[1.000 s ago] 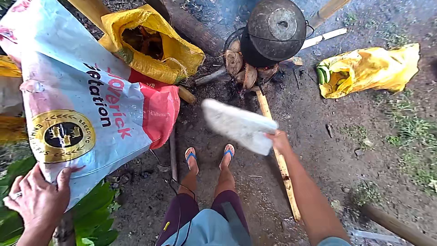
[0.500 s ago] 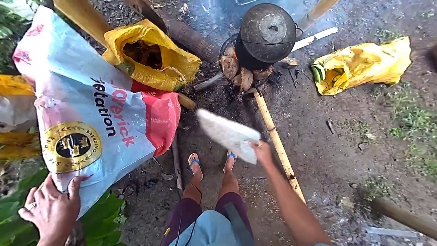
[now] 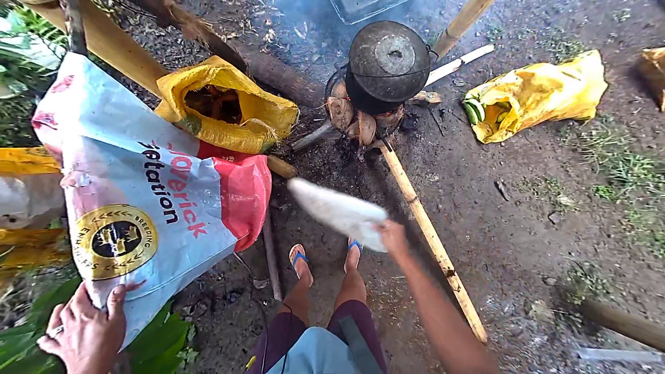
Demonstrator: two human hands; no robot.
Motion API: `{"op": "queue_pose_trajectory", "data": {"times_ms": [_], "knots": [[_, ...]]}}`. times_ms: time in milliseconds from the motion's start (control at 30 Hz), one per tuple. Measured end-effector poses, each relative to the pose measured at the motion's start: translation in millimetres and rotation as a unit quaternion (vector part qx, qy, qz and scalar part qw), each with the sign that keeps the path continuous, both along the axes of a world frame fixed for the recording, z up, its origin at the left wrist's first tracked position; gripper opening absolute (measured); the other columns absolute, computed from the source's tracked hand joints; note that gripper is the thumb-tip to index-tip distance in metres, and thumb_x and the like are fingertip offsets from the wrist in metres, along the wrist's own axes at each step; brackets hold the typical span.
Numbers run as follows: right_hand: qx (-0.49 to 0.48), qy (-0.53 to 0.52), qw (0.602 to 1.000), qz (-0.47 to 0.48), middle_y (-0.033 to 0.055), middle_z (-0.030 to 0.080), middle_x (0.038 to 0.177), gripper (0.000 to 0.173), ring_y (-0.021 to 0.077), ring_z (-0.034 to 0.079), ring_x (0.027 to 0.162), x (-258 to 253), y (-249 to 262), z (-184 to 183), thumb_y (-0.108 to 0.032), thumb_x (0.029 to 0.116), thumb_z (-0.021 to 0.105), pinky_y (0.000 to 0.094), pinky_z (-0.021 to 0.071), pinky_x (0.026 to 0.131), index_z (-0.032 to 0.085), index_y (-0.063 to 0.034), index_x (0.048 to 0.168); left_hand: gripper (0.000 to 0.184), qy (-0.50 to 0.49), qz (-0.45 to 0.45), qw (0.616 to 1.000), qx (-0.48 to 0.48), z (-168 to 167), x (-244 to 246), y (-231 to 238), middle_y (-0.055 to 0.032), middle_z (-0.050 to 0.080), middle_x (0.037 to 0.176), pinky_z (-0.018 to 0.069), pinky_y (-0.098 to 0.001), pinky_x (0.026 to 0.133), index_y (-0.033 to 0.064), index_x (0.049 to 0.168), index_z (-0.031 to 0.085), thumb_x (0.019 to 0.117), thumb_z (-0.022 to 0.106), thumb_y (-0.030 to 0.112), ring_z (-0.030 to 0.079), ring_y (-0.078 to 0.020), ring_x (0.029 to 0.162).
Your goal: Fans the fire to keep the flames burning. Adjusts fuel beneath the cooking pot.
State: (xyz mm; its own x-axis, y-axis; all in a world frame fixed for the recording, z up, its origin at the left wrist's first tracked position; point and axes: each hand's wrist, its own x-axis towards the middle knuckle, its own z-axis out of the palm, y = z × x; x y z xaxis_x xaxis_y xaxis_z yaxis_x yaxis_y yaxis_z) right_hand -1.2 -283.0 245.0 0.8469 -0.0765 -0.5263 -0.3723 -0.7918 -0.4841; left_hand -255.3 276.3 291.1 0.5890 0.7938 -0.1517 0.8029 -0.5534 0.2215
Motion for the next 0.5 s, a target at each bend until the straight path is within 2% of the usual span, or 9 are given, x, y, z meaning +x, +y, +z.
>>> {"op": "queue_pose_trajectory", "data": {"times_ms": [33, 100, 167, 200, 267, 333, 400, 433, 500], "knots": [[-0.03, -0.043, 0.996, -0.069, 0.0299, 0.071, 0.111, 0.032, 0.0431, 0.068, 0.112, 12, -32, -2, -0.02, 0.0995, 0.068, 0.0598, 0.0497, 0.103, 0.071, 0.0088, 0.114, 0.091, -0.01, -0.002, 1.0, -0.008, 0, 0, -1, -0.0296, 0.034, 0.161, 0.0088, -0.0748, 0.118, 0.0021, 0.159, 0.033, 0.0985, 0.031, 0.07, 0.022, -0.0524, 0.152], [-0.102, -0.103, 0.964, -0.224, 0.0348, 0.066, 0.123, 0.038, 0.0484, 0.062, 0.122, 40, -84, 5, -0.02, 0.1023, 0.063, 0.0622, 0.0447, 0.108, 0.066, 0.0103, 0.124, 0.093, -0.023, -0.002, 1.0, -0.02, -3, 0, -2, -0.0309, 0.034, 0.16, 0.01, -0.0747, 0.118, 0.0006, 0.159, 0.033, 0.0977, 0.03, 0.07, 0.023, -0.0535, 0.151], [-0.159, -0.088, 0.939, -0.291, 0.0331, 0.062, 0.133, 0.041, 0.0475, 0.056, 0.131, 60, -93, 20, -0.025, 0.1058, 0.056, 0.0612, 0.0402, 0.112, 0.063, 0.0061, 0.132, 0.093, -0.029, 0.0, 0.999, -0.023, -5, 0, -2, -0.0319, 0.034, 0.159, 0.0107, -0.0743, 0.118, -0.0004, 0.158, 0.034, 0.0971, 0.03, 0.07, 0.024, -0.0538, 0.151], [-0.17, -0.068, 0.946, -0.269, 0.0333, 0.063, 0.131, 0.041, 0.0485, 0.057, 0.129, 58, -82, 25, -0.025, 0.1066, 0.054, 0.0627, 0.0411, 0.11, 0.063, 0.0054, 0.132, 0.093, -0.027, 0.0, 0.999, -0.021, -7, -1, -1, -0.0314, 0.035, 0.159, 0.0111, -0.0737, 0.118, 0.0003, 0.158, 0.034, 0.097, 0.029, 0.071, 0.024, -0.0531, 0.151], [-0.132, -0.023, 0.976, -0.17, 0.0331, 0.067, 0.12, 0.038, 0.0478, 0.063, 0.119, 39, -41, 22, -0.026, 0.1054, 0.058, 0.0633, 0.0466, 0.104, 0.067, 0.0071, 0.122, 0.093, -0.025, 0.001, 1.0, -0.017, -11, -2, 1, -0.0294, 0.036, 0.16, 0.0116, -0.0721, 0.119, 0.0022, 0.158, 0.035, 0.0967, 0.029, 0.072, 0.025, -0.051, 0.151], [-0.013, 0.019, 0.996, -0.084, 0.0268, 0.072, 0.112, 0.033, 0.0393, 0.068, 0.111, 15, 12, 8, -0.024, 0.1003, 0.067, 0.058, 0.0507, 0.101, 0.071, 0.0052, 0.114, 0.093, -0.021, 0.002, 1.0, -0.019, -10, -3, 4, -0.0281, 0.035, 0.161, 0.0114, -0.0708, 0.12, 0.004, 0.159, 0.034, 0.0967, 0.029, 0.073, 0.025, -0.0496, 0.152], [0.09, 0.07, 0.993, -0.021, 0.0208, 0.073, 0.115, 0.031, 0.0306, 0.069, 0.113, 4, 48, -5, -0.02, 0.0965, 0.072, 0.0511, 0.0515, 0.105, 0.072, 0.0023, 0.117, 0.093, -0.014, 0.0, 1.0, -0.022, -6, -5, 4, -0.0278, 0.036, 0.161, 0.0115, -0.0709, 0.12, 0.0046, 0.159, 0.034, 0.0969, 0.027, 0.073, 0.026, -0.0493, 0.152], [0.109, 0.076, 0.991, -0.011, 0.0198, 0.073, 0.116, 0.031, 0.0292, 0.069, 0.114, 7, 49, -9, -0.019, 0.0957, 0.073, 0.0499, 0.0513, 0.106, 0.071, 0.0018, 0.119, 0.093, -0.012, -0.003, 1.0, -0.026, -5, -5, 4, -0.0275, 0.035, 0.161, 0.0115, -0.0708, 0.12, 0.005, 0.159, 0.033, 0.0968, 0.026, 0.073, 0.025, -0.0492, 0.152], [0.068, 0.014, 0.996, -0.053, 0.0224, 0.072, 0.117, 0.032, 0.0326, 0.068, 0.115, 26, 19, -6, -0.017, 0.0952, 0.073, 0.052, 0.0514, 0.105, 0.071, 0.003, 0.12, 0.094, -0.016, -0.012, 0.999, -0.028, -2, -5, 5, -0.0282, 0.036, 0.16, 0.0117, -0.0714, 0.12, 0.0042, 0.159, 0.033, 0.0965, 0.025, 0.073, 0.025, -0.0502, 0.152]]}}
